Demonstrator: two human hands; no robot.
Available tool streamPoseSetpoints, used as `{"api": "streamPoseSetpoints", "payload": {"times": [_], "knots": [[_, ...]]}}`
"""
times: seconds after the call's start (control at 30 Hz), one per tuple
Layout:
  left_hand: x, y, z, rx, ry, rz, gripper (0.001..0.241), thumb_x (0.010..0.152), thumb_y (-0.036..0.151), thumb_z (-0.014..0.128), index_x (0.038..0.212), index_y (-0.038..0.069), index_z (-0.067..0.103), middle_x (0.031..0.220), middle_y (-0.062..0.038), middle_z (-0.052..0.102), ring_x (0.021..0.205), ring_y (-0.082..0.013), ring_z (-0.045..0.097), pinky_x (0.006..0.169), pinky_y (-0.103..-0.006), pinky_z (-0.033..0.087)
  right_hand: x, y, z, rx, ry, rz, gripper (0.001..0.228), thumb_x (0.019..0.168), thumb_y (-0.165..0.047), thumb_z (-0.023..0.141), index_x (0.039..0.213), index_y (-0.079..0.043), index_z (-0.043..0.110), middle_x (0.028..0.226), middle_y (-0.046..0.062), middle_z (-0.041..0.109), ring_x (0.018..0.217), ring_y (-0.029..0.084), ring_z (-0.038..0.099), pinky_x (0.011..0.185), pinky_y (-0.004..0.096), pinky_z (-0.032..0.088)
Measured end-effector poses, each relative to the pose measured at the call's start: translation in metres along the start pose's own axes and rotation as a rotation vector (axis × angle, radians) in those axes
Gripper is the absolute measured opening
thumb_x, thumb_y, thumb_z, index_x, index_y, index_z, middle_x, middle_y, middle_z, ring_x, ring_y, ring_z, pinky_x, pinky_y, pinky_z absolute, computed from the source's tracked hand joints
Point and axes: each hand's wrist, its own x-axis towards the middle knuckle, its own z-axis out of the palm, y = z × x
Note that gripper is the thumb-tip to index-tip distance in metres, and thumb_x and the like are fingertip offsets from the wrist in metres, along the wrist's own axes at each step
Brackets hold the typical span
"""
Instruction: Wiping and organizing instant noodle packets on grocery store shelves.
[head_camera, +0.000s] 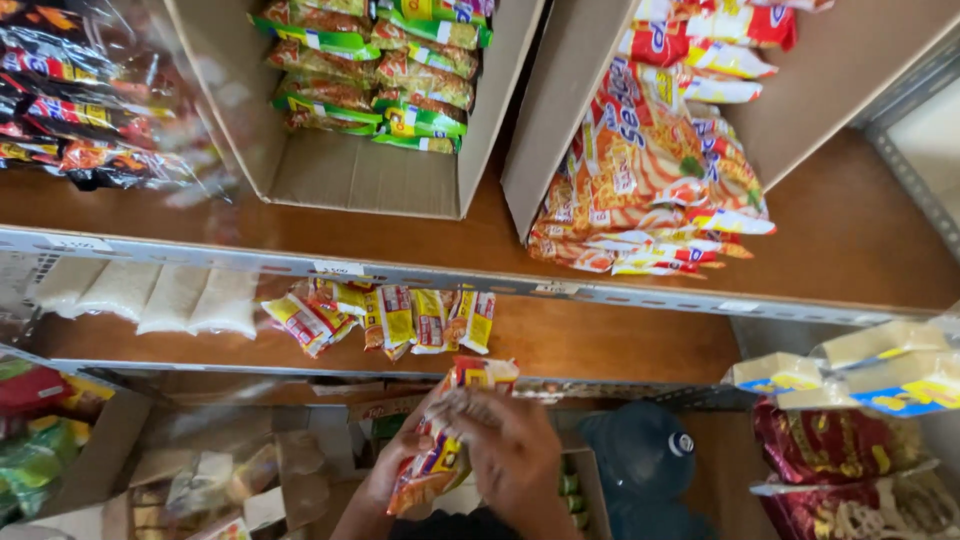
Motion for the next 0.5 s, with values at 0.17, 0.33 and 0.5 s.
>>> {"api": "streamPoseSetpoints", "payload": {"times": [0.17, 0.33, 0.5], "knots": [[-0.007, -0.009, -0.023, -0.041, -0.07, 0.044, 0.101, 0.07, 0.023, 0.074, 0.158, 0.003, 0.03, 0.148, -0.018, 0.055, 0.132, -0.0305, 0.057, 0.114, -0.0417, 0.045, 0.012, 0.016, -0.012, -0.134, -0.041, 0.127, 0.026, 0.082, -0.001, 0.068, 0.107, -0.005, 0.074, 0.12, 0.016, 0.069, 0.105, 0.035, 0.07, 0.089, 0.043, 0.057], [0.004, -0.089, -0.172, -0.016, 0.242, 0.567, 0.045, 0.104, 0.029, 0.063, 0.133, -0.003, 0.049, 0.14, -0.02, 0.062, 0.124, -0.0343, 0.064, 0.105, -0.0504, 0.053, -0.03, 0.004, 0.013, -0.14, -0.027, 0.071, 0.016, 0.09, -0.002, 0.071, 0.103, -0.01, 0.074, 0.119, 0.011, 0.073, 0.105, 0.032, 0.071, 0.087, 0.04, 0.06], [0.011, -0.013, -0.028, -0.361, 0.037, 0.005, 0.057, 0.101, 0.05, 0.05, 0.131, 0.003, 0.062, 0.124, -0.018, 0.071, 0.108, -0.0321, 0.071, 0.095, -0.0468, 0.056, -0.018, 0.01, 0.011, -0.138, -0.208, -0.247, 0.019, 0.086, -0.01, 0.074, 0.103, -0.017, 0.078, 0.119, 0.005, 0.074, 0.096, 0.025, 0.071, 0.082, 0.039, 0.057]]}}
